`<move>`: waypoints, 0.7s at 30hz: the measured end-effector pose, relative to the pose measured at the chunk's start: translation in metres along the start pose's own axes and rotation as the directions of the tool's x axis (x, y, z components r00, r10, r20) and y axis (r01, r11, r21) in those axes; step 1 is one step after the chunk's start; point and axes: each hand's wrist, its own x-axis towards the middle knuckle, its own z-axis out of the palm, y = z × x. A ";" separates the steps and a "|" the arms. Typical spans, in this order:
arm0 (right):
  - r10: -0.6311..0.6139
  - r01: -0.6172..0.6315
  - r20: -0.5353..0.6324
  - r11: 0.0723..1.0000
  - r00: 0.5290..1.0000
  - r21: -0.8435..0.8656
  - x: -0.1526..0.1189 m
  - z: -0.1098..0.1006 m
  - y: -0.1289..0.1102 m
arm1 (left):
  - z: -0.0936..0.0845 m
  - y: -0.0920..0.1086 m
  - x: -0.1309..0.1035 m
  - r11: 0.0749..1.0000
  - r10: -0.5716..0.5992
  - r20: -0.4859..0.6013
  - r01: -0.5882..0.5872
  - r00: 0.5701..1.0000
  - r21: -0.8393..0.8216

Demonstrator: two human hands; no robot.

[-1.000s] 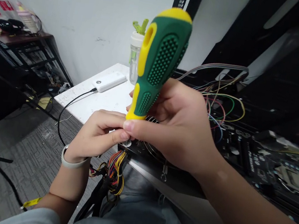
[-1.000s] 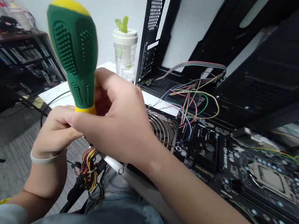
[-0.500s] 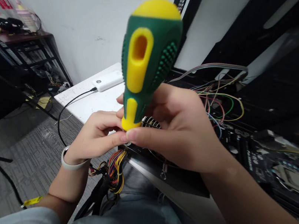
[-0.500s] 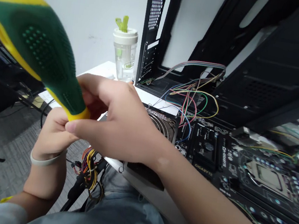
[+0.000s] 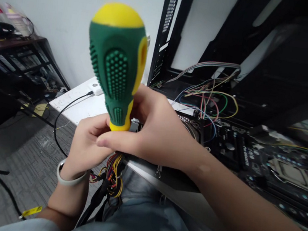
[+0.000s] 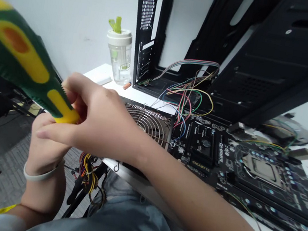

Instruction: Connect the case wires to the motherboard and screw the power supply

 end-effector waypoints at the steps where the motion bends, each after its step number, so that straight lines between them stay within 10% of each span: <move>1: -0.017 0.017 0.004 1.000 1.000 0.007 0.000 0.000 0.000 | -0.002 0.001 0.000 0.999 0.011 0.015 -0.012 1.000 0.032; 11: -0.155 0.081 0.157 0.915 0.975 0.396 0.004 -0.011 0.002 | -0.003 0.007 -0.004 0.989 0.083 0.055 -0.089 0.995 0.118; 21: -0.105 0.096 0.045 0.981 0.993 0.170 0.007 -0.006 0.003 | 0.003 0.005 0.000 0.994 0.048 -0.057 -0.042 0.997 0.100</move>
